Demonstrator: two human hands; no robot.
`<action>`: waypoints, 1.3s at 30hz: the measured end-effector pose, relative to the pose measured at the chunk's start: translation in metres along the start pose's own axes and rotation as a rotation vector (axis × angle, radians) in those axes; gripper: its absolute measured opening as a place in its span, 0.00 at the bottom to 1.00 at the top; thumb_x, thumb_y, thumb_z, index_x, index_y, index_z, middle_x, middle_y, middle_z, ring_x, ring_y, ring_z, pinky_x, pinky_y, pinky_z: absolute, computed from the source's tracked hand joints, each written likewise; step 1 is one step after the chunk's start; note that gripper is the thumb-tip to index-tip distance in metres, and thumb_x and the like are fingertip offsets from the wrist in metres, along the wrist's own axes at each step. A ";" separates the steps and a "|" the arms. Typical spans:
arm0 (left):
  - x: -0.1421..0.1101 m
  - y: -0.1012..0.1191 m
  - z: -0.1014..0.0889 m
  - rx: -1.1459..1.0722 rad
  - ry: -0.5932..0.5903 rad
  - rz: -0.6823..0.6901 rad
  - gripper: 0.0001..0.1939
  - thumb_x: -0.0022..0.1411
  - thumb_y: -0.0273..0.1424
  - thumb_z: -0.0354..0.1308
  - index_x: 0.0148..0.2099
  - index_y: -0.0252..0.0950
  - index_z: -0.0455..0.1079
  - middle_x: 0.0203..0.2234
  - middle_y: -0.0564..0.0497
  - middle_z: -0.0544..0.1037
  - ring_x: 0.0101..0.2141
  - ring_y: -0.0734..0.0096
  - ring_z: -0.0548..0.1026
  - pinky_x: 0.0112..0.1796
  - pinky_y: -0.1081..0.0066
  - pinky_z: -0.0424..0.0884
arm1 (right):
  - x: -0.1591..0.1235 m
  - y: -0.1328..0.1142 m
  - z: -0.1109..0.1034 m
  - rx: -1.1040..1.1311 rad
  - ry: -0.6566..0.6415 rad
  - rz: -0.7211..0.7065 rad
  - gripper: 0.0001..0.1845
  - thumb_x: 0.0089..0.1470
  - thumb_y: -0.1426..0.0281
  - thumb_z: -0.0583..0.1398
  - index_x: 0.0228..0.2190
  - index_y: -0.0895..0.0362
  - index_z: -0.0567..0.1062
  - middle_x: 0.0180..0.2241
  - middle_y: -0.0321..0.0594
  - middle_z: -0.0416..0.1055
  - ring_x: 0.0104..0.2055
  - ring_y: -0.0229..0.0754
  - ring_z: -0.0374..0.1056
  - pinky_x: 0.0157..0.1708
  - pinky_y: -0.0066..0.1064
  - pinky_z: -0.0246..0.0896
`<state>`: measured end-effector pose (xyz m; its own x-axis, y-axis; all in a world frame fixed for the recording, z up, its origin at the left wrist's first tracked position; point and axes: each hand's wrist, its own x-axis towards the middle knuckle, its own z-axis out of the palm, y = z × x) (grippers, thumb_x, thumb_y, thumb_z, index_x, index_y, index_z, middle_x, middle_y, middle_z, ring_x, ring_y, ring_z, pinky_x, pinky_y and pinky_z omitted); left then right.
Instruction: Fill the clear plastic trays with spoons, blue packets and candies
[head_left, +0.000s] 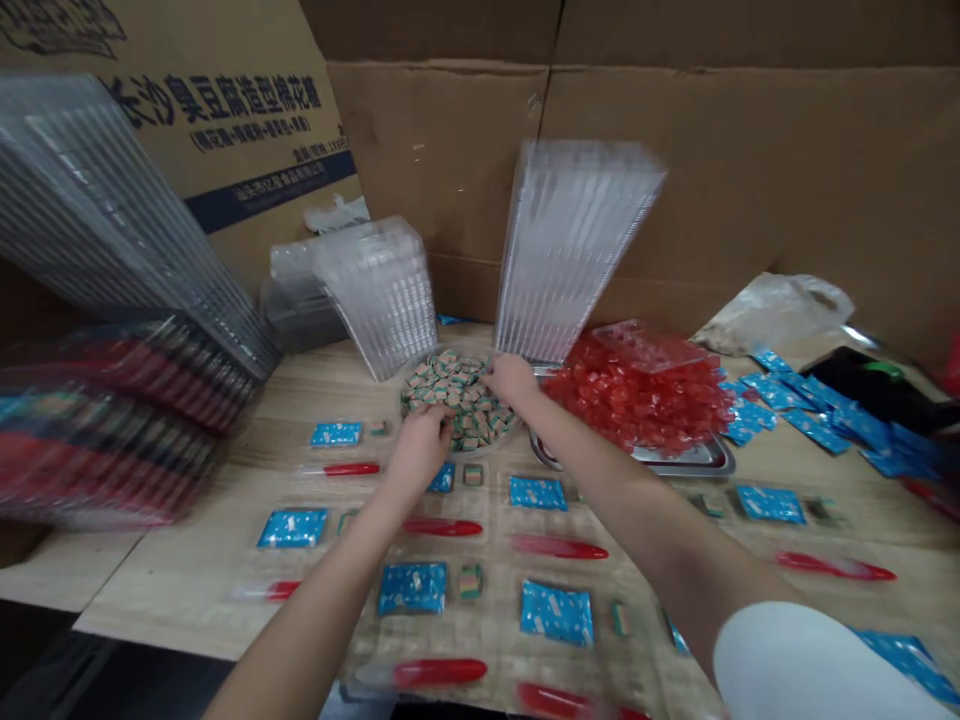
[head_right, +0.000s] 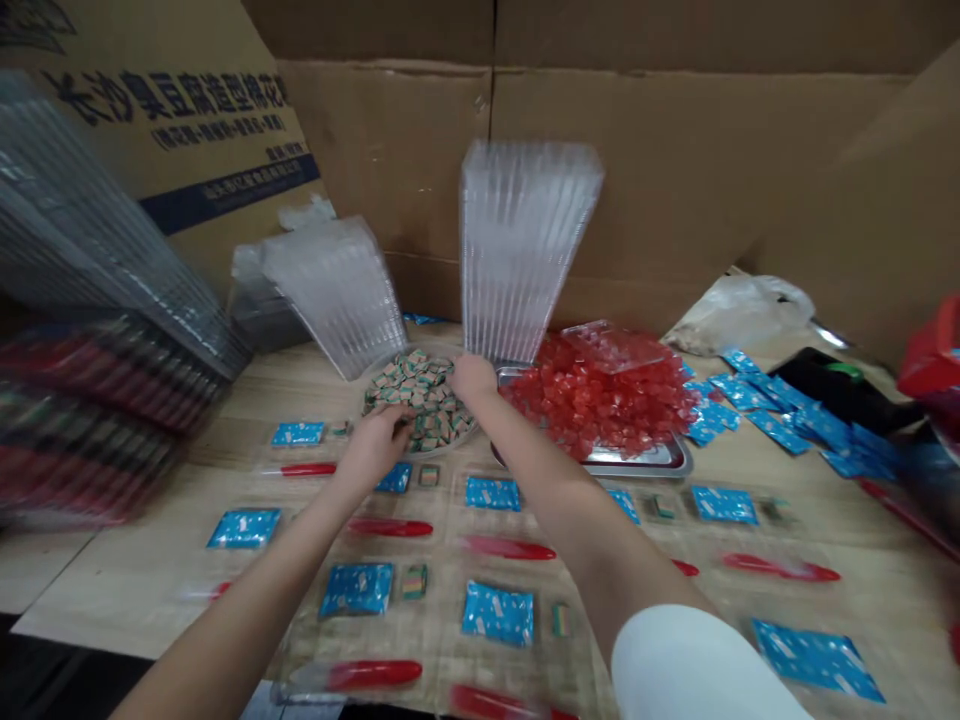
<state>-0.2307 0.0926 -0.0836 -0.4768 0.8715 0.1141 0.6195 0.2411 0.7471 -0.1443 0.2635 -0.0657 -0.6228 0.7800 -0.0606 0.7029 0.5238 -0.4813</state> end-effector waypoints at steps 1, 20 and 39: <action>0.004 0.000 -0.001 -0.069 0.010 -0.017 0.10 0.53 0.23 0.55 0.38 0.36 0.73 0.37 0.46 0.76 0.43 0.61 0.71 0.50 0.60 0.64 | -0.001 0.004 -0.004 0.073 -0.002 0.016 0.10 0.48 0.72 0.59 0.33 0.62 0.78 0.37 0.52 0.75 0.46 0.51 0.69 0.44 0.36 0.62; 0.038 0.020 0.037 -0.943 0.180 -0.375 0.06 0.52 0.29 0.59 0.34 0.33 0.70 0.23 0.55 0.74 0.25 0.77 0.73 0.38 0.67 0.72 | -0.048 0.014 -0.005 1.160 -0.180 0.209 0.05 0.49 0.71 0.61 0.25 0.56 0.68 0.19 0.32 0.67 0.21 0.32 0.65 0.22 0.23 0.64; 0.037 0.027 0.040 -1.137 0.245 -0.427 0.10 0.43 0.27 0.67 0.31 0.33 0.72 0.25 0.55 0.74 0.28 0.79 0.72 0.41 0.70 0.69 | -0.062 0.001 -0.001 1.232 0.023 0.203 0.10 0.40 0.67 0.65 0.23 0.57 0.69 0.19 0.31 0.67 0.22 0.33 0.63 0.26 0.26 0.63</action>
<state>-0.2071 0.1482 -0.0853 -0.6871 0.6821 -0.2503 -0.4489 -0.1277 0.8844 -0.1043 0.2157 -0.0615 -0.5259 0.8214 -0.2207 -0.0109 -0.2659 -0.9639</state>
